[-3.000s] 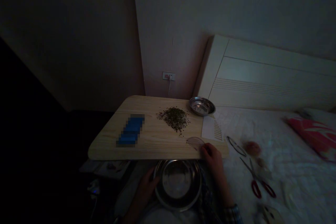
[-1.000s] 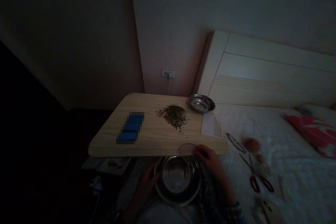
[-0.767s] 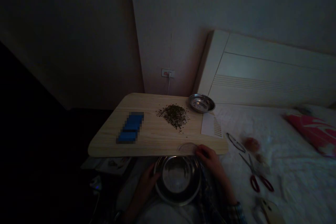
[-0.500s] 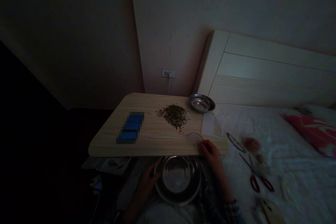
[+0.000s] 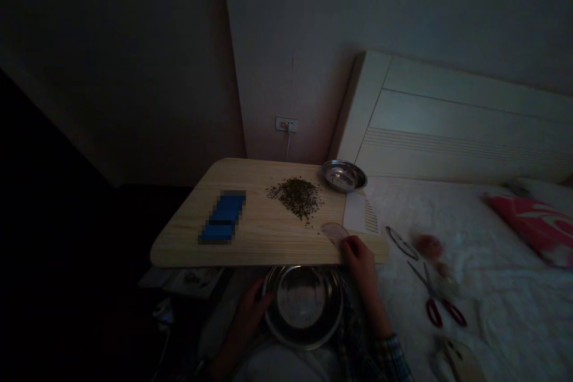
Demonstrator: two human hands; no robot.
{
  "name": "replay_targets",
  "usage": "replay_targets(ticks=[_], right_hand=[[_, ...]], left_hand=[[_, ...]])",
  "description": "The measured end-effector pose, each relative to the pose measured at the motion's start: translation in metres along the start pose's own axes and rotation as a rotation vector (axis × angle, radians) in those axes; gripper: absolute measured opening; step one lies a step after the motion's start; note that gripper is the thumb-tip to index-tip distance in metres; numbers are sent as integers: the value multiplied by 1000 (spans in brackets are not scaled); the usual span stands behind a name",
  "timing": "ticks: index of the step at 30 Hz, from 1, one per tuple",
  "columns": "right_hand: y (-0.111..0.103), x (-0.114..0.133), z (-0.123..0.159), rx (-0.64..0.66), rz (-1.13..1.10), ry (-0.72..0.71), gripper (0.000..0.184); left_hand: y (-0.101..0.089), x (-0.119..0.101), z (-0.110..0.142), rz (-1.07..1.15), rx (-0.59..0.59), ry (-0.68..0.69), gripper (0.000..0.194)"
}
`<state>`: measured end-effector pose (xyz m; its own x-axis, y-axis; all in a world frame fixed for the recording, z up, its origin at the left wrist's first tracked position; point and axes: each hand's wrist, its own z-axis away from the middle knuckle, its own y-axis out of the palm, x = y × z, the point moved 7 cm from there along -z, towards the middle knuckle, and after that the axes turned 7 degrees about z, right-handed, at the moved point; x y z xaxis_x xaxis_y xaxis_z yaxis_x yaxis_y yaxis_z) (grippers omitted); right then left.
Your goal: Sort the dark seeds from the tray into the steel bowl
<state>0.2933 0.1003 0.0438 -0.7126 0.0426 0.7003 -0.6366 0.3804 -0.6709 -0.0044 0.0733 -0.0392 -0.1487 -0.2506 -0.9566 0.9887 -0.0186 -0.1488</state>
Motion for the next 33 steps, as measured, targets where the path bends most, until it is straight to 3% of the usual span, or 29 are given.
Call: replay_targets(ticks=[24, 33], right_hand=[[0, 7, 1, 25, -7, -22, 26], [0, 14, 2, 65, 19, -70, 26]], left_hand=[[3, -10, 4, 32, 37, 18, 47], [2, 1, -1, 37, 34, 19, 47]])
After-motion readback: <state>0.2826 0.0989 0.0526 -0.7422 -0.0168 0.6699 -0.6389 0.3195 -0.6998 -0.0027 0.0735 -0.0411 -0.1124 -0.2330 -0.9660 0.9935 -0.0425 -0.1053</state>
